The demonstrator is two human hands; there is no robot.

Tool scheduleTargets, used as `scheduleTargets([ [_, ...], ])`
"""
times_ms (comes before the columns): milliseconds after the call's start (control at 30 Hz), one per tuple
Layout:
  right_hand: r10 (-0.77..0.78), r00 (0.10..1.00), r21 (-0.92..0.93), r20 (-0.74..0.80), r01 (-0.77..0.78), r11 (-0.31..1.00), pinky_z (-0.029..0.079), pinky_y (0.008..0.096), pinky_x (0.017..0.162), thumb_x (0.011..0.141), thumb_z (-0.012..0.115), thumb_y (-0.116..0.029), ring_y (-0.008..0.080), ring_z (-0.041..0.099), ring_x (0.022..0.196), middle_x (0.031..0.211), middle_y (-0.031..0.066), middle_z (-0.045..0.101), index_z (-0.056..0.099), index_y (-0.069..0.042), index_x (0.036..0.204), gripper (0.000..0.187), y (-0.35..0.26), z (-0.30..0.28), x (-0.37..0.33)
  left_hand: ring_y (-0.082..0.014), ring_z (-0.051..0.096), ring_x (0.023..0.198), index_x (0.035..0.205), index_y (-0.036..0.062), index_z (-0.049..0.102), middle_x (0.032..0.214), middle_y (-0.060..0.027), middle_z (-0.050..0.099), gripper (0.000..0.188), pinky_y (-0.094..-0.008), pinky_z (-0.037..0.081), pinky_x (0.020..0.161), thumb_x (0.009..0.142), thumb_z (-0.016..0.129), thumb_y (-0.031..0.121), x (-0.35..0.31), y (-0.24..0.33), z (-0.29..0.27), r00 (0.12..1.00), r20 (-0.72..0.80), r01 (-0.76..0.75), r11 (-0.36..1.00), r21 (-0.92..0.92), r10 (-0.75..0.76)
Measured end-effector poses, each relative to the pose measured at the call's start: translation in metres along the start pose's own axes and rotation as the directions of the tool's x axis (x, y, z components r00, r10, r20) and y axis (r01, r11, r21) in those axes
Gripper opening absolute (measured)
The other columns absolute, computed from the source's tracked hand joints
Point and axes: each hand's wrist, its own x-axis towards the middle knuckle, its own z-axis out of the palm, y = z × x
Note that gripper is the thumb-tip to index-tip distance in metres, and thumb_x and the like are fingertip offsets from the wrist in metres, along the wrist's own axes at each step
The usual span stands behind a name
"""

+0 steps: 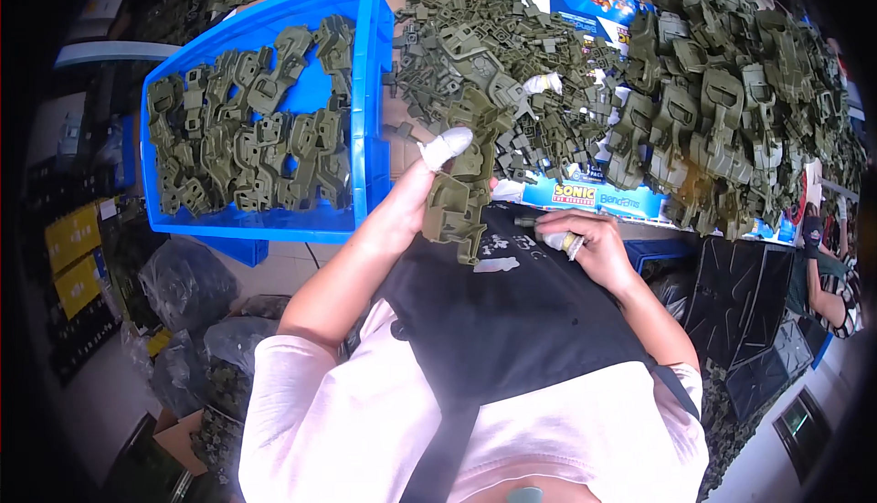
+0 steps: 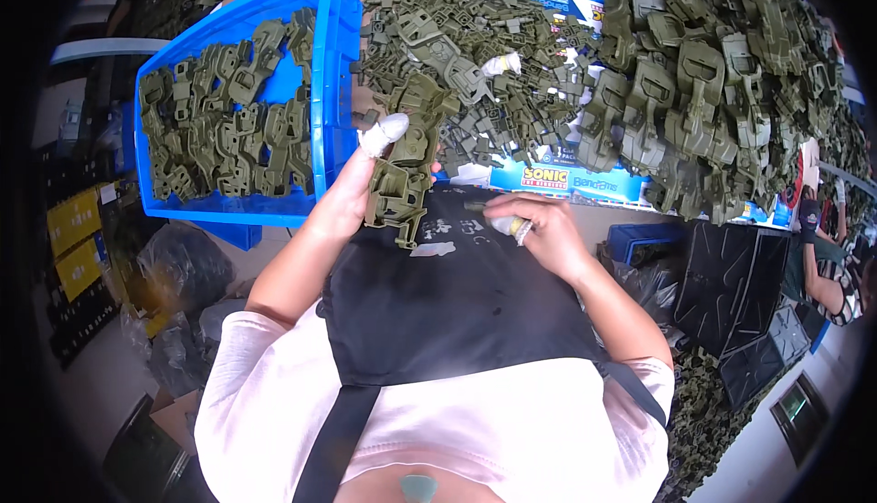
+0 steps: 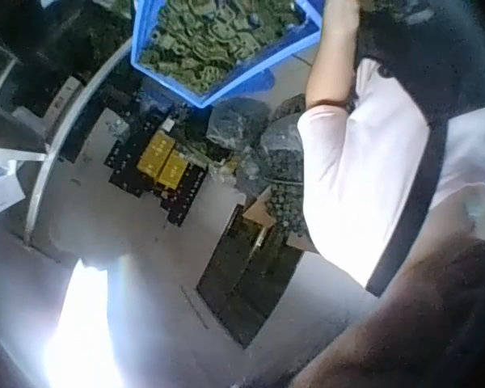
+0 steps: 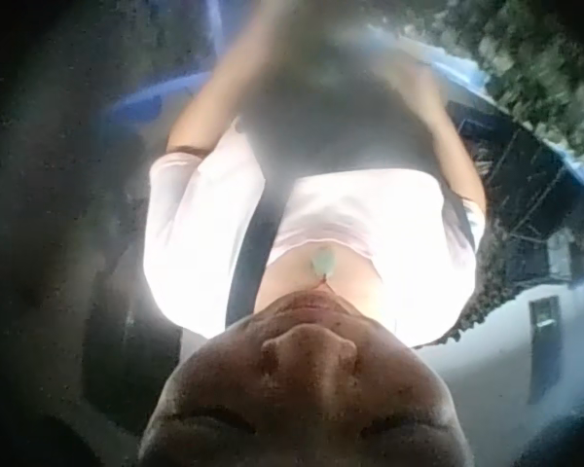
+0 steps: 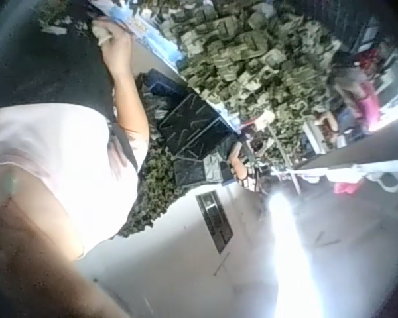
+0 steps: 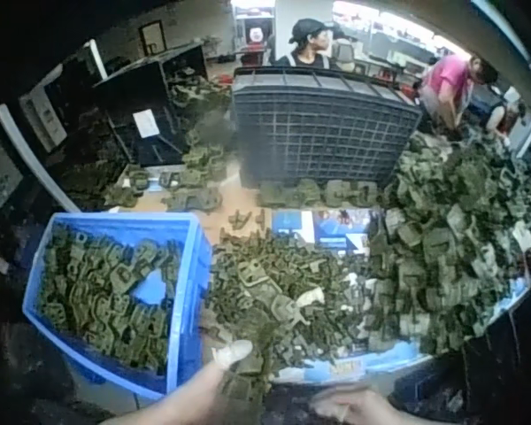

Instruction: The person repeatedly picks up green fabric pouches and small plastic clips from a table, attaches the clips to the pouches, and places the assembled items into a blue bin. The process is continuous and repetitive throughout the clip.

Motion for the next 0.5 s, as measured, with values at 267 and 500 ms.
scheduleTargets([
  [267,-0.396,0.895,-0.318,0.207,0.445,0.837,0.051,0.0375,0.073,0.064,0.056,0.005,0.0281,0.061,0.083,0.093,0.0069,0.061,0.061,-0.007,0.094,0.033,-0.04,0.015,0.034,-0.0152,0.061,0.068,0.098,0.0073,0.06,0.082,-0.0054,0.063,0.035,-0.0303,0.052,0.059,0.079,0.064,0.036,0.002,-0.005,0.015,0.984,-0.008,0.18,0.977,0.111,-0.181],
  [500,-0.168,0.956,-0.301,0.242,0.238,0.923,0.05,0.0378,0.072,0.059,0.05,0.013,0.0304,0.059,0.084,0.088,0.0094,0.057,0.061,-0.006,0.099,0.046,-0.05,0.011,0.035,-0.0114,0.059,0.067,0.096,0.008,0.061,0.079,-0.0019,0.062,0.022,-0.0283,0.049,0.058,0.083,0.06,0.026,-0.008,-0.004,0.037,0.999,-0.005,0.048,0.992,0.12,-0.048],
])
